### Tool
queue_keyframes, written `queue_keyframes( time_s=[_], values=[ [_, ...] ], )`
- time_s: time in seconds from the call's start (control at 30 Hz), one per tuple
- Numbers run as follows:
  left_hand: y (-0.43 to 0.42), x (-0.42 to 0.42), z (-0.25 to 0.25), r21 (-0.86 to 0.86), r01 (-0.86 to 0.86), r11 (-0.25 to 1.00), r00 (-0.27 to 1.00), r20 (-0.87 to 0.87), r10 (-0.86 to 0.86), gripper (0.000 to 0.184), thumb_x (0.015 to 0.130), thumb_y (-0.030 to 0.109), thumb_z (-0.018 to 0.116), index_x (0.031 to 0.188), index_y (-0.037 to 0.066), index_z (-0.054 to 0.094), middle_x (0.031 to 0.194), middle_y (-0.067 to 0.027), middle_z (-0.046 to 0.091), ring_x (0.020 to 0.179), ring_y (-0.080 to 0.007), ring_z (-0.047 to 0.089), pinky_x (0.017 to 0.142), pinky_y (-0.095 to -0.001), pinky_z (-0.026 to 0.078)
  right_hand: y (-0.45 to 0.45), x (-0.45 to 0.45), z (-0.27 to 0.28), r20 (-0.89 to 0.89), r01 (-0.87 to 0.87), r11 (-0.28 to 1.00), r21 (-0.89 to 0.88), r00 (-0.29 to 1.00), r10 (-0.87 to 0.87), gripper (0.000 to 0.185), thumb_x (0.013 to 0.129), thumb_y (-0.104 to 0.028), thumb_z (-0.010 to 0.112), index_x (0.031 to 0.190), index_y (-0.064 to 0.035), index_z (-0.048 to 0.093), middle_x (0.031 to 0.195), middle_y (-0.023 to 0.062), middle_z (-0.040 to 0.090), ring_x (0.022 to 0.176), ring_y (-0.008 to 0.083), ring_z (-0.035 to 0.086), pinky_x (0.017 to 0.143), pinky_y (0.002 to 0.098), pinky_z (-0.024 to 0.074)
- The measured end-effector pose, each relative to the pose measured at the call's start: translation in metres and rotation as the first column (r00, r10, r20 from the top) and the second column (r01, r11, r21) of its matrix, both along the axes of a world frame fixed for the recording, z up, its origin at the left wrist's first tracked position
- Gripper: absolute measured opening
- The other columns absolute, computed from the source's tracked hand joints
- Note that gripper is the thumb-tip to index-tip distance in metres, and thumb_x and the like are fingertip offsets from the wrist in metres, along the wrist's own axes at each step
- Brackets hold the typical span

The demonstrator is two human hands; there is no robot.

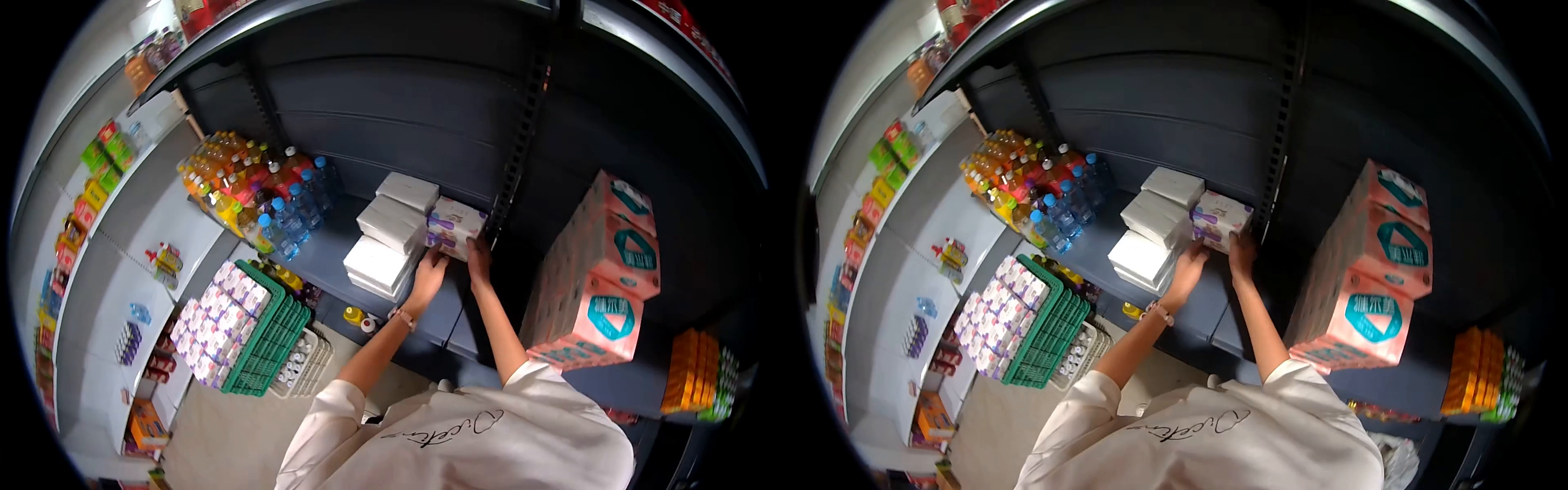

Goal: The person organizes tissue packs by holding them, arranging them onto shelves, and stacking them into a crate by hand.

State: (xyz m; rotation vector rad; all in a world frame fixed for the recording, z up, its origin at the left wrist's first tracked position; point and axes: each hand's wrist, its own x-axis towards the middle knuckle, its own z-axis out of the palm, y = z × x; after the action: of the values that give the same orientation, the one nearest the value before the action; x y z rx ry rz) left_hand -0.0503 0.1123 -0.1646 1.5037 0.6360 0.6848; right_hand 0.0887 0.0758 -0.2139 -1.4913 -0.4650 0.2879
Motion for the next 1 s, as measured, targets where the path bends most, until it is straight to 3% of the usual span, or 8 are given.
queue_keyframes(
  time_s=[0.1,0.23,0.27,0.5,0.73,0.8,0.9,1.0],
  values=[
    [0.03,0.027,-0.016,0.065,-0.063,0.996,0.998,-0.001,0.063,0.047,0.085,0.014,0.052,0.127,-0.004,0.039,0.108,-0.0183,0.058,0.101,-0.0236,0.054,0.085,-0.031,0.042,0.004,-0.005,0.02,0.155,0.101,0.964,-0.246,0.986,-0.064,0.054,0.08,-0.028,0.056,0.122,0.0032,0.045,0.124,0.0229,0.047,0.115,0.0322,0.045,0.096,0.037,0.0329],
    [0.044,0.056,-0.041,0.022,-0.21,0.977,0.976,0.055,0.209,0.048,0.085,0.021,0.055,0.126,-0.001,0.042,0.11,-0.0207,0.056,0.101,-0.0265,0.054,0.085,-0.0323,0.042,0.019,0.016,-0.006,-0.129,-0.077,0.995,0.07,0.988,0.086,0.055,0.082,-0.028,0.055,0.125,0.0033,0.043,0.121,0.0199,0.048,0.113,0.0282,0.046,0.095,0.0349,0.0345],
    [0.054,0.063,-0.065,0.055,-0.261,0.964,0.964,0.067,0.257,0.05,0.085,0.027,0.057,0.126,0.002,0.044,0.108,-0.0223,0.056,0.098,-0.0293,0.056,0.084,-0.0338,0.042,0.03,0.023,-0.029,-0.207,0.043,0.997,0.068,0.978,-0.028,0.035,0.083,-0.025,0.053,0.112,-0.0054,0.053,0.114,0.0063,0.052,0.101,0.0172,0.05,0.086,0.0324,0.0377],
    [0.031,0.038,-0.013,-0.007,-0.182,0.983,0.98,0.086,0.182,0.055,0.084,0.02,0.058,0.13,-0.002,0.037,0.116,-0.0177,0.053,0.104,-0.0232,0.053,0.09,-0.0319,0.04,0.016,0.008,0.034,-0.646,0.005,0.99,0.141,0.758,0.089,0.045,0.073,-0.031,0.066,0.111,-0.0127,0.052,0.111,0.0035,0.048,0.101,0.0179,0.045,0.081,0.0327,0.0392],
    [0.006,0.001,0.029,-0.014,0.012,1.0,0.993,0.114,-0.01,0.052,0.086,0.019,0.05,0.129,-0.007,0.036,0.123,-0.0197,0.049,0.114,-0.0252,0.047,0.098,-0.0311,0.034,-0.005,-0.062,0.066,-0.221,0.096,0.908,0.409,0.975,-0.004,0.053,0.08,-0.016,0.064,0.113,-0.0024,0.024,0.114,0.016,0.037,0.101,0.0235,0.047,0.083,0.0338,0.0449],
    [0.005,-0.012,0.021,0.002,0.089,0.996,0.984,0.154,-0.088,0.057,0.087,0.02,0.049,0.134,-0.005,0.029,0.134,-0.0181,0.039,0.121,-0.0246,0.04,0.099,-0.0323,0.032,-0.019,-0.082,0.077,-0.076,0.157,0.945,0.288,0.987,-0.14,0.046,0.081,-0.008,0.063,0.11,-0.0002,0.028,0.11,0.0179,0.039,0.102,0.0237,0.046,0.083,0.0326,0.0452],
    [-0.015,-0.058,0.036,-0.117,0.19,0.975,0.945,0.291,-0.15,0.067,0.09,0.03,0.051,0.14,0.002,0.017,0.143,-0.0136,0.025,0.126,-0.0223,0.033,0.098,-0.0346,0.034,-0.041,-0.104,0.071,0.235,0.163,0.899,0.407,0.932,-0.276,0.045,0.077,-0.003,0.066,0.107,-0.0007,0.031,0.106,0.0167,0.037,0.097,0.0253,0.046,0.085,0.036,0.0432],
    [-0.025,-0.121,0.03,-0.241,0.269,0.932,0.941,0.274,-0.2,0.059,0.092,0.029,0.049,0.14,0.007,0.023,0.138,-0.0121,0.036,0.121,-0.0195,0.041,0.097,-0.033,0.034,-0.069,-0.137,0.086,0.424,0.161,0.881,0.445,0.829,-0.365,0.047,0.074,-0.002,0.068,0.107,-0.0029,0.034,0.107,0.0139,0.037,0.1,0.0259,0.042,0.089,0.0369,0.0383]
  ],
)
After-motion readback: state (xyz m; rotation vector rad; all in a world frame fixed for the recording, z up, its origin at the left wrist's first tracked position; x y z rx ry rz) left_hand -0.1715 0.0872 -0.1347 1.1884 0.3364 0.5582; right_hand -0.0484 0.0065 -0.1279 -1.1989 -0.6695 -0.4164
